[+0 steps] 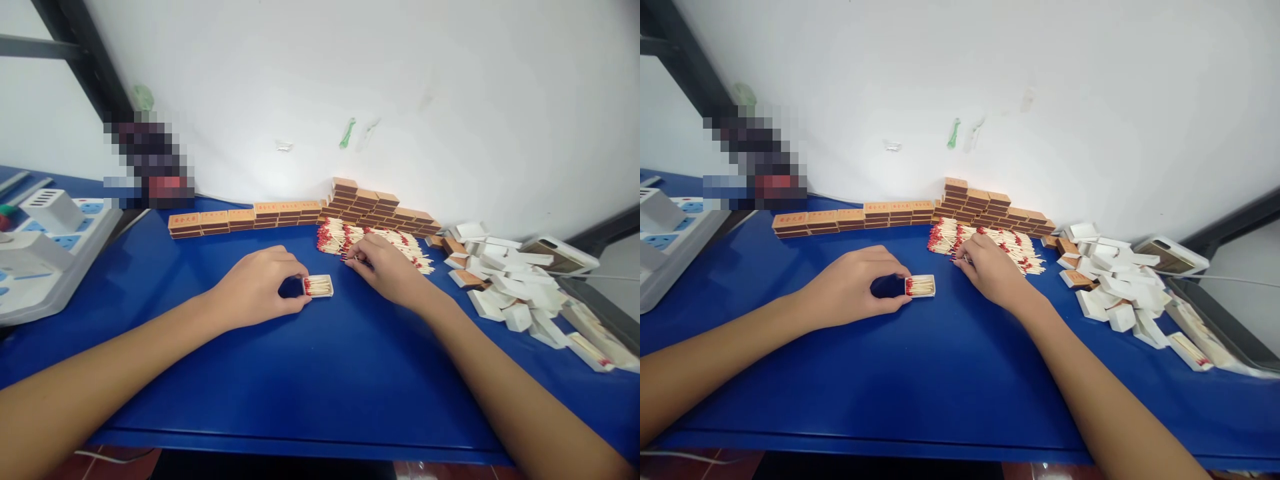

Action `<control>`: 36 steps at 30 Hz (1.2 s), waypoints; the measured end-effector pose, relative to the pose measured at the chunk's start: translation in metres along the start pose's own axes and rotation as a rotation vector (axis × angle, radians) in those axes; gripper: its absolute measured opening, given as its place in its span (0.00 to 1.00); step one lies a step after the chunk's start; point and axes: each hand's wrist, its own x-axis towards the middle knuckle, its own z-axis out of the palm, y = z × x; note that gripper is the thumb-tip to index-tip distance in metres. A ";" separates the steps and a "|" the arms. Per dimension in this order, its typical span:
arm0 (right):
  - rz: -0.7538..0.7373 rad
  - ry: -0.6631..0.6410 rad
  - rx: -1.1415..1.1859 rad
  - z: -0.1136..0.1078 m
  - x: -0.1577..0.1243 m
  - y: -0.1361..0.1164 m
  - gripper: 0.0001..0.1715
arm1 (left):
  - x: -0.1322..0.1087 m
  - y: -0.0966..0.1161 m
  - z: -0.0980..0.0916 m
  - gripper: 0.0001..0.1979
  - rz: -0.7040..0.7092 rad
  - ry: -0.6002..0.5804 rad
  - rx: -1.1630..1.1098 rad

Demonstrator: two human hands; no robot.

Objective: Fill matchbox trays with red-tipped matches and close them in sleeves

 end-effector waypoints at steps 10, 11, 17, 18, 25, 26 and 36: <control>0.032 -0.051 0.028 -0.001 0.000 -0.006 0.06 | -0.001 -0.001 0.000 0.10 0.001 -0.003 0.003; 0.026 -0.050 0.037 -0.002 0.000 -0.011 0.07 | -0.001 -0.001 0.000 0.10 0.002 -0.004 0.001; -0.052 0.002 0.143 -0.011 -0.002 -0.055 0.06 | -0.001 -0.001 0.002 0.09 0.015 0.008 0.001; -0.071 0.001 0.145 -0.011 -0.003 -0.063 0.06 | -0.001 -0.001 0.002 0.09 0.015 0.012 0.002; -0.139 -0.030 0.073 0.001 -0.004 -0.089 0.08 | -0.001 -0.001 0.003 0.08 0.030 0.025 0.023; -0.138 -0.035 0.086 0.001 -0.004 -0.088 0.08 | -0.001 -0.001 0.003 0.08 0.030 0.026 0.021; -0.032 -0.039 0.094 -0.015 -0.009 -0.028 0.04 | -0.001 -0.001 0.001 0.10 0.012 0.008 0.016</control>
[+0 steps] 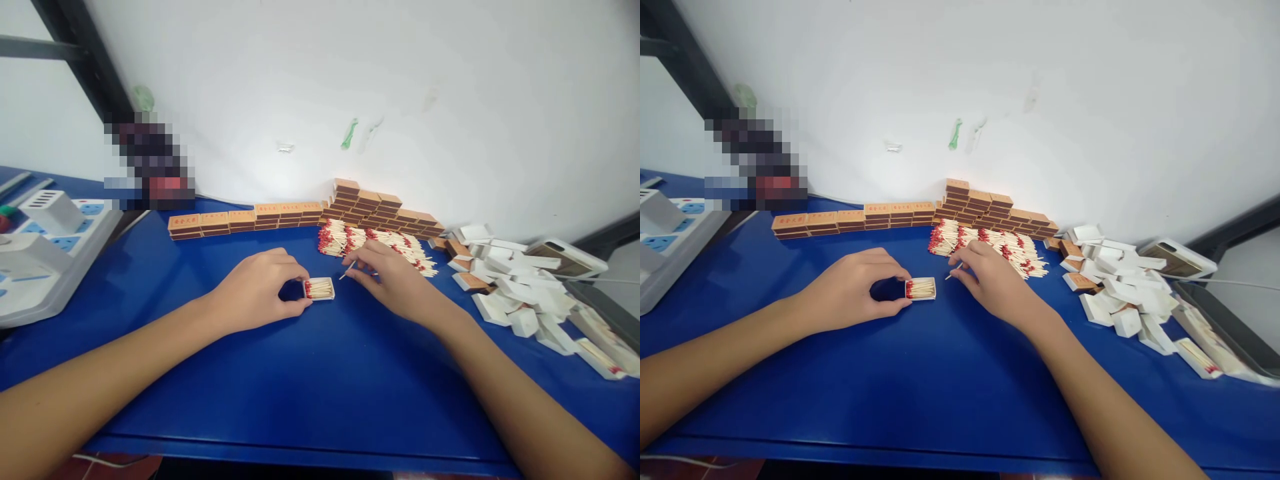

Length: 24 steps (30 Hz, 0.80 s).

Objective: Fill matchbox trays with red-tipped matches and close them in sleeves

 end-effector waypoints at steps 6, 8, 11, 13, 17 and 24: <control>0.027 -0.064 -0.043 0.007 0.001 0.009 0.07 | -0.001 0.000 0.001 0.10 -0.005 0.004 -0.007; 0.016 -0.052 -0.047 0.008 0.002 0.005 0.07 | -0.001 -0.001 0.001 0.10 -0.003 0.010 -0.011; 0.006 -0.019 -0.039 0.007 0.003 0.004 0.07 | 0.000 -0.001 0.001 0.10 -0.006 0.006 -0.015; 0.017 0.013 -0.039 0.004 0.002 0.008 0.07 | 0.000 -0.001 0.000 0.10 -0.007 0.000 -0.010; 0.048 0.028 -0.085 -0.008 -0.002 0.021 0.09 | 0.000 -0.001 -0.001 0.10 -0.013 -0.014 -0.008; 0.020 -0.101 -0.156 -0.013 -0.004 0.026 0.11 | 0.000 -0.001 0.000 0.10 -0.007 -0.007 -0.019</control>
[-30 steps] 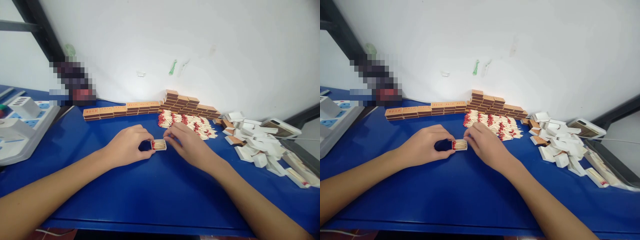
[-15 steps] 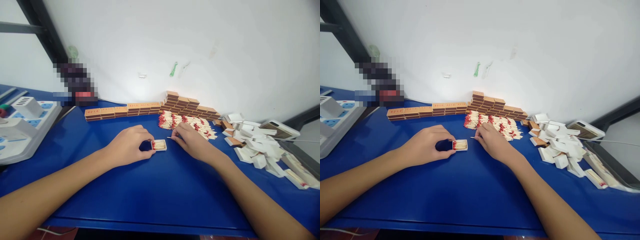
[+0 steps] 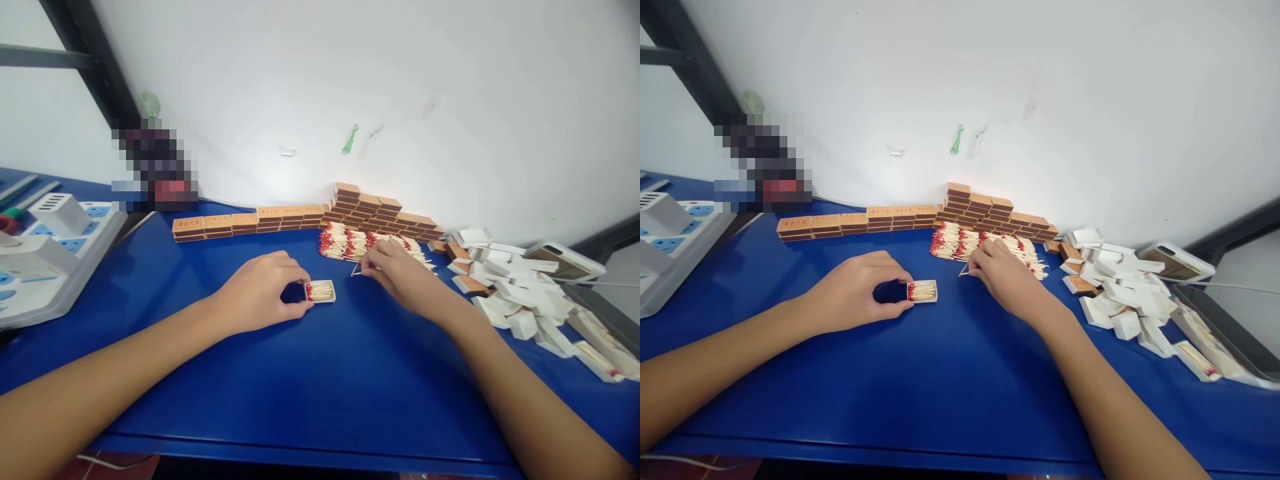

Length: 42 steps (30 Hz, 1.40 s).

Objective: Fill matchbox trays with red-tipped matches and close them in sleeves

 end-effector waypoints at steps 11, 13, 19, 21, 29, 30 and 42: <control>-0.074 0.010 0.059 0.011 0.011 -0.003 0.07 | 0.000 0.000 0.000 0.11 -0.008 -0.001 0.004; -0.067 -0.013 0.057 0.010 0.012 -0.006 0.09 | 0.000 0.000 0.000 0.11 -0.006 -0.002 0.001; -0.028 0.014 0.049 0.012 0.008 -0.024 0.09 | 0.001 0.001 -0.001 0.10 -0.013 -0.012 0.010; -0.025 0.053 0.062 0.010 0.007 -0.030 0.09 | 0.001 0.001 -0.001 0.10 -0.018 -0.014 0.010; -0.117 0.125 -0.021 0.004 0.011 -0.039 0.17 | 0.001 0.001 0.000 0.10 -0.002 -0.005 0.004; -0.118 0.139 0.005 0.005 0.011 -0.039 0.17 | 0.001 0.001 0.000 0.10 -0.004 -0.005 0.004; 0.298 0.298 0.833 0.017 0.014 -0.075 0.12 | 0.001 0.001 0.000 0.09 -0.004 0.008 0.012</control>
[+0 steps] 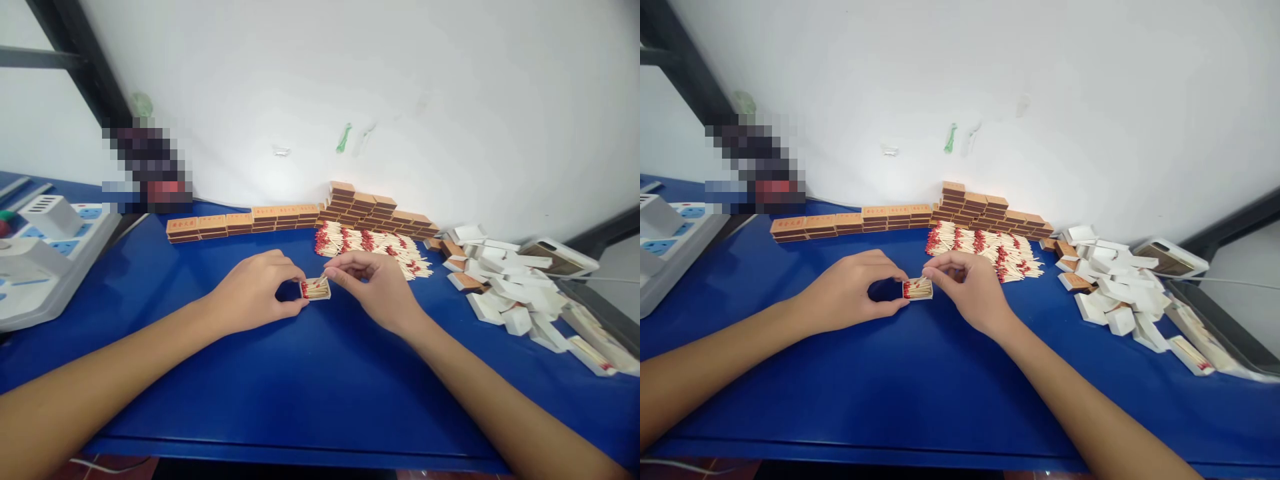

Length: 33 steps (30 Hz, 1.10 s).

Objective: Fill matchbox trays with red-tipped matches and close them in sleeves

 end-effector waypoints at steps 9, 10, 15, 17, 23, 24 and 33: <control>0.037 -0.001 0.083 0.013 -0.002 0.007 0.18 | -0.001 -0.002 0.002 0.09 -0.003 0.004 -0.003; 0.032 -0.002 0.071 0.013 -0.001 0.008 0.17 | -0.001 -0.001 0.002 0.09 -0.003 0.006 -0.003; 0.027 -0.004 -0.008 0.014 -0.002 0.013 0.17 | 0.000 -0.001 0.001 0.09 -0.007 0.005 -0.001; 0.022 -0.012 -0.052 0.013 -0.003 0.014 0.14 | 0.000 -0.002 0.001 0.09 -0.006 0.006 0.005; -0.029 -0.037 -0.230 0.012 -0.005 0.016 0.07 | 0.000 -0.002 0.001 0.09 -0.002 0.004 0.001; -0.045 -0.040 -0.242 0.012 -0.005 0.016 0.07 | 0.000 -0.002 0.001 0.09 0.000 0.006 -0.001; -0.218 -0.069 -0.359 0.009 -0.005 0.018 0.08 | 0.000 -0.002 0.002 0.09 0.022 0.012 -0.023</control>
